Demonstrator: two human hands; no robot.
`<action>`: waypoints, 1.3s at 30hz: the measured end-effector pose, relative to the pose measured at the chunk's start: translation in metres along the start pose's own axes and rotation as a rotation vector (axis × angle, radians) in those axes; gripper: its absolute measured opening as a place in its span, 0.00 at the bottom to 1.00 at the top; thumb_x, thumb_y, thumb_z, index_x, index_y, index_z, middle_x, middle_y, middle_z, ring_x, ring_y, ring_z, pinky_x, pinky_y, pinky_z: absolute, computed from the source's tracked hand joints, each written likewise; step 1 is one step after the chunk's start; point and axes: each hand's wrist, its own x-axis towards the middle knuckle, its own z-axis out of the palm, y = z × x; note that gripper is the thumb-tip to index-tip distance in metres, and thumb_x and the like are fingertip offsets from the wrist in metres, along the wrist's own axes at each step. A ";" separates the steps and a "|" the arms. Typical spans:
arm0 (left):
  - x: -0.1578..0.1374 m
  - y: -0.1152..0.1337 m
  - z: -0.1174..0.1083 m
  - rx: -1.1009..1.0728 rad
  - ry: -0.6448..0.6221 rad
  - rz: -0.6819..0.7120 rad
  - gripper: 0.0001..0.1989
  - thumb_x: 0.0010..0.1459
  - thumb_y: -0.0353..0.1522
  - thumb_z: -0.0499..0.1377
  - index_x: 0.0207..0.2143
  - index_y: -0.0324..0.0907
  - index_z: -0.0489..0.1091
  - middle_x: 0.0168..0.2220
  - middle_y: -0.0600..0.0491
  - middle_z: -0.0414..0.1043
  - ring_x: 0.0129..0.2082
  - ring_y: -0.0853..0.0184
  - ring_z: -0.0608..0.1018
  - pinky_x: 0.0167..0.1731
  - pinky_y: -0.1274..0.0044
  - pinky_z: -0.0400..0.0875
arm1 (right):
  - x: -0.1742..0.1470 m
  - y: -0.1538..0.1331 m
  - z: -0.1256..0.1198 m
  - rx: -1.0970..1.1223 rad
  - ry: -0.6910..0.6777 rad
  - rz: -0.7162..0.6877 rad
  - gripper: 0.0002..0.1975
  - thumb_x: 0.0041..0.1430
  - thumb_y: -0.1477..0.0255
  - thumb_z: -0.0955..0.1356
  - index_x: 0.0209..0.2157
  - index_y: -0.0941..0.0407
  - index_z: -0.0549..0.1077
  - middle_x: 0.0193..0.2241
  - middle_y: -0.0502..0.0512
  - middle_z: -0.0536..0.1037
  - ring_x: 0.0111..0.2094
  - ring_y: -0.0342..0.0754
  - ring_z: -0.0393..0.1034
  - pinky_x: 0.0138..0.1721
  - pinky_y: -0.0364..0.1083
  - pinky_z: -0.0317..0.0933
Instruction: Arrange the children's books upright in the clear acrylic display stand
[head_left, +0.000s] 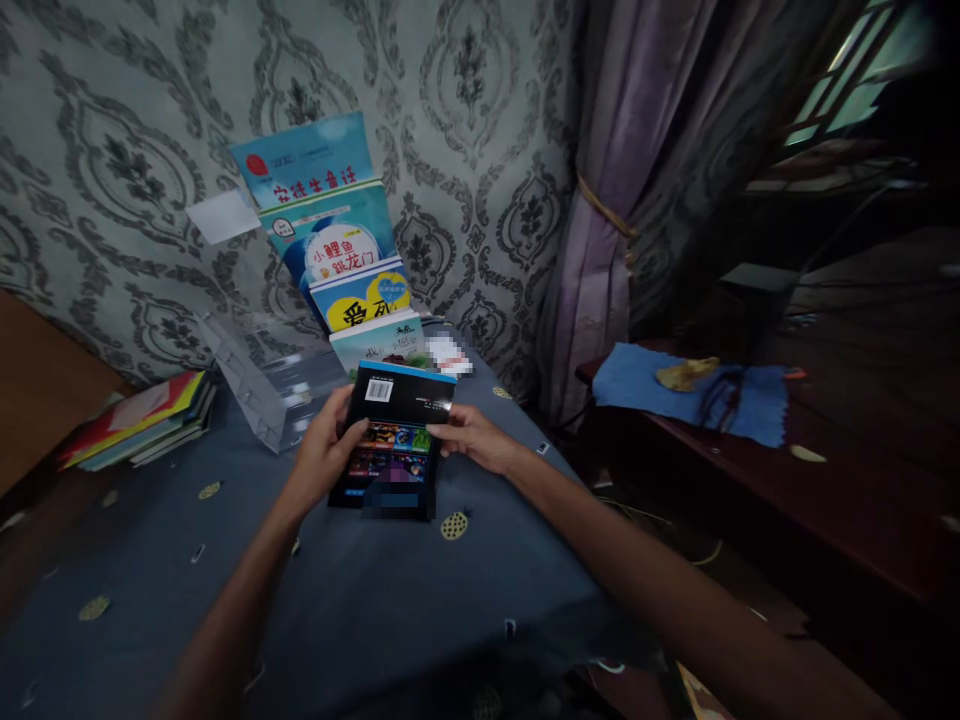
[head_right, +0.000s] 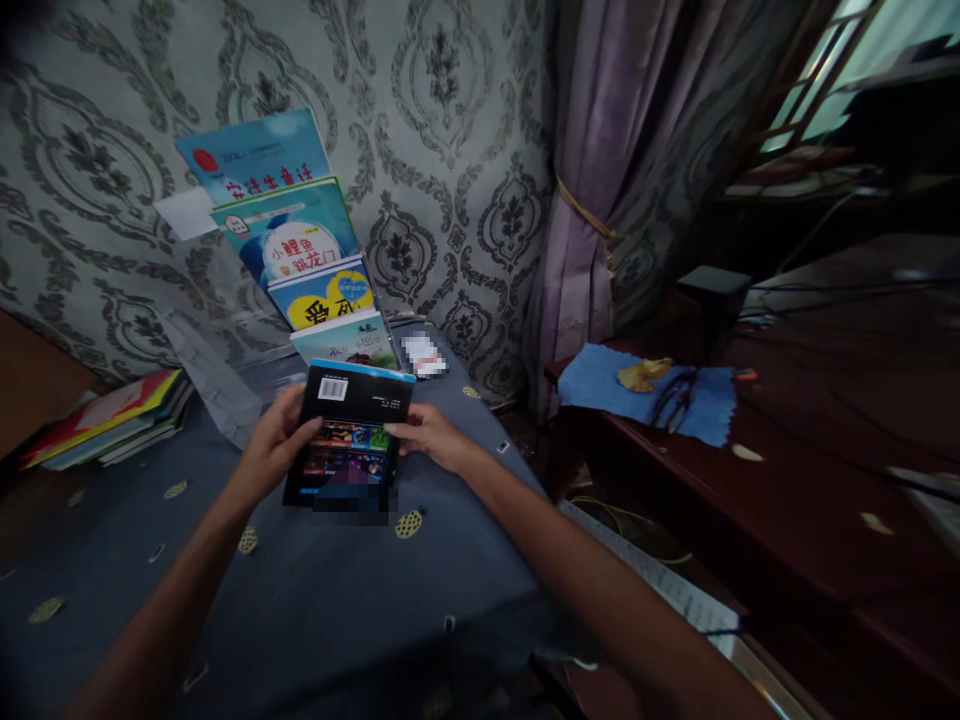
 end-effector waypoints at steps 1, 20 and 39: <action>-0.001 0.003 -0.001 0.047 0.005 0.023 0.24 0.62 0.39 0.61 0.58 0.41 0.64 0.47 0.47 0.79 0.45 0.59 0.81 0.46 0.68 0.75 | 0.000 -0.002 0.000 -0.014 -0.012 -0.037 0.22 0.38 0.61 0.82 0.35 0.56 0.79 0.32 0.49 0.81 0.28 0.40 0.72 0.26 0.39 0.66; -0.059 -0.032 0.016 0.427 -0.285 0.266 0.12 0.60 0.31 0.61 0.47 0.47 0.72 0.59 0.44 0.74 0.61 0.54 0.74 0.63 0.60 0.67 | -0.035 -0.005 -0.034 -1.070 -0.166 -0.610 0.17 0.69 0.68 0.64 0.54 0.47 0.79 0.57 0.61 0.77 0.61 0.57 0.69 0.60 0.61 0.65; -0.061 -0.037 0.018 0.693 -0.575 0.228 0.26 0.60 0.18 0.50 0.58 0.44 0.65 0.63 0.44 0.68 0.66 0.58 0.68 0.64 0.61 0.65 | -0.039 0.020 -0.062 -1.471 -0.366 -0.541 0.27 0.61 0.82 0.62 0.57 0.47 0.76 0.59 0.57 0.76 0.61 0.52 0.69 0.63 0.58 0.62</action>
